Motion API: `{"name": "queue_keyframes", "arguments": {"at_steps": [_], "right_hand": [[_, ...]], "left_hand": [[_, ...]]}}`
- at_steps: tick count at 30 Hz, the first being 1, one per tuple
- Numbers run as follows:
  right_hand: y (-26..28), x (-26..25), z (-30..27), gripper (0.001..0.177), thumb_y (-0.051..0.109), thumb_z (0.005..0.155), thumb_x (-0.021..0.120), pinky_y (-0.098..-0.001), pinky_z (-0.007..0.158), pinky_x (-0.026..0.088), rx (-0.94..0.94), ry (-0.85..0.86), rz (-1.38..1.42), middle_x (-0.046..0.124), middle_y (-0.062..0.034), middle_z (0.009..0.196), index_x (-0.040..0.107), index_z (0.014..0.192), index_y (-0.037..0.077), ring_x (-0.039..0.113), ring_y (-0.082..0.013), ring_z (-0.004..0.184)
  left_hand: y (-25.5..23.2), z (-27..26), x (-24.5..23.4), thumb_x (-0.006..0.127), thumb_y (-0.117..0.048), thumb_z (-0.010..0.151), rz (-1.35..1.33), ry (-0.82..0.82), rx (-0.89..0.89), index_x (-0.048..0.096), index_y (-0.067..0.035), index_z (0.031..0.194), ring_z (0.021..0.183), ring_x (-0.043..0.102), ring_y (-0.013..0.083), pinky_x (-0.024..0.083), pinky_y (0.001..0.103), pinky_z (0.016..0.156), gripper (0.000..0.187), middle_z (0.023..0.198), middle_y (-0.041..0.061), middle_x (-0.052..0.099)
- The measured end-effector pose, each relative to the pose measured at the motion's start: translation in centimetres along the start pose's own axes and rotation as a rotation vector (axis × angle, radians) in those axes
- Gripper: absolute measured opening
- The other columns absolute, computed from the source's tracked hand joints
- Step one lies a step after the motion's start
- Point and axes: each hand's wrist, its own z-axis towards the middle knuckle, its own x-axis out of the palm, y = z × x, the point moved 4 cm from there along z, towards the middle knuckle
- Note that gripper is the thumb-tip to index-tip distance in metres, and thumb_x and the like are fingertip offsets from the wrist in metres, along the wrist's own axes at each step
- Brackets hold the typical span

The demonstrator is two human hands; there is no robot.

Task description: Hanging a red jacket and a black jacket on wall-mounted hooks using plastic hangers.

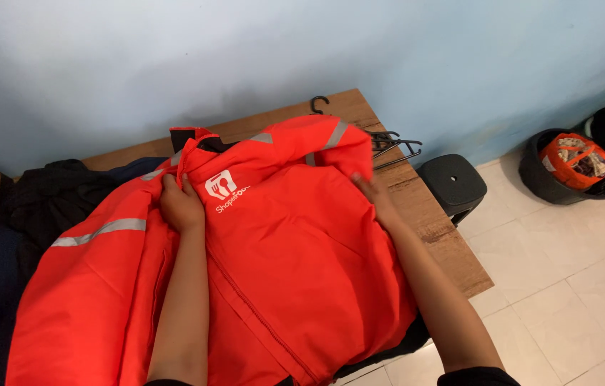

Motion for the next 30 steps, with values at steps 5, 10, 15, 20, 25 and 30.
{"name": "queue_keyframes", "arguments": {"at_steps": [5, 10, 15, 20, 25, 30], "right_hand": [[11.8, -5.2, -1.1, 0.038, 0.037, 0.113, 0.051, -0.0387, 0.091, 0.047, -0.430, -0.455, -0.292, 0.063, -0.0105, 0.112, 0.062, 0.125, 0.002, 0.056, -0.0179, 0.101], [21.1, -4.0, -3.7, 0.039, 0.042, 0.100, 0.077, -0.0456, 0.079, 0.048, -0.482, -0.558, -1.246, 0.067, -0.0121, 0.093, 0.068, 0.101, 0.004, 0.062, -0.0325, 0.089], [13.5, -1.4, -3.8, 0.028, 0.028, 0.096, 0.074, -0.0490, 0.088, 0.047, -0.688, -0.337, -1.336, 0.066, -0.0112, 0.110, 0.069, 0.113, 0.006, 0.061, -0.0333, 0.099], [-3.4, -2.4, -1.9, 0.040, 0.029, 0.089, 0.067, -0.0516, 0.093, 0.045, -0.365, -0.107, -1.353, 0.057, -0.0149, 0.135, 0.063, 0.126, 0.016, 0.056, -0.0348, 0.119], [-2.6, -3.4, -4.6, 0.050, 0.021, 0.092, 0.063, -0.0500, 0.101, 0.047, -0.448, 0.001, -1.203, 0.056, -0.0152, 0.149, 0.058, 0.141, 0.015, 0.056, -0.0345, 0.132], [11.9, -1.7, -15.5, 0.040, 0.023, 0.101, 0.062, -0.0400, 0.097, 0.051, -0.413, -0.052, -0.571, 0.064, -0.0166, 0.135, 0.063, 0.137, 0.006, 0.063, -0.0318, 0.122]], "left_hand": [[-0.4, -0.1, 0.1, 0.061, -0.030, 0.105, 0.027, 0.001, 0.053, 0.056, -0.002, 0.097, 0.074, 0.066, 0.0460, 0.050, 0.055, 0.059, 0.030, 0.084, 0.023, 0.069], [-0.3, 0.0, 0.3, 0.062, -0.031, 0.107, 0.054, -0.003, 0.097, 0.057, -0.002, 0.097, 0.076, 0.067, 0.0459, 0.051, 0.055, 0.061, 0.032, 0.088, 0.023, 0.070], [-0.6, -0.2, -0.1, 0.063, -0.030, 0.104, 0.019, 0.034, 0.079, 0.057, -0.002, 0.098, 0.077, 0.067, 0.0455, 0.052, 0.054, 0.062, 0.029, 0.089, 0.023, 0.070], [-1.1, -0.5, -0.8, 0.062, -0.026, 0.103, -0.024, 0.017, 0.075, 0.050, -0.005, 0.115, 0.079, 0.068, 0.0461, 0.053, 0.054, 0.064, 0.027, 0.092, 0.023, 0.072], [0.8, -1.6, 0.4, 0.062, -0.017, 0.097, 0.021, 0.101, 0.028, 0.041, -0.005, 0.134, 0.090, 0.067, 0.0486, 0.053, 0.056, 0.076, 0.044, 0.104, 0.028, 0.070], [1.2, -4.6, -1.6, 0.060, -0.013, 0.096, 0.152, 0.234, 0.216, 0.039, -0.007, 0.153, 0.130, 0.053, 0.0449, 0.042, 0.057, 0.108, 0.060, 0.140, 0.026, 0.054]]}}
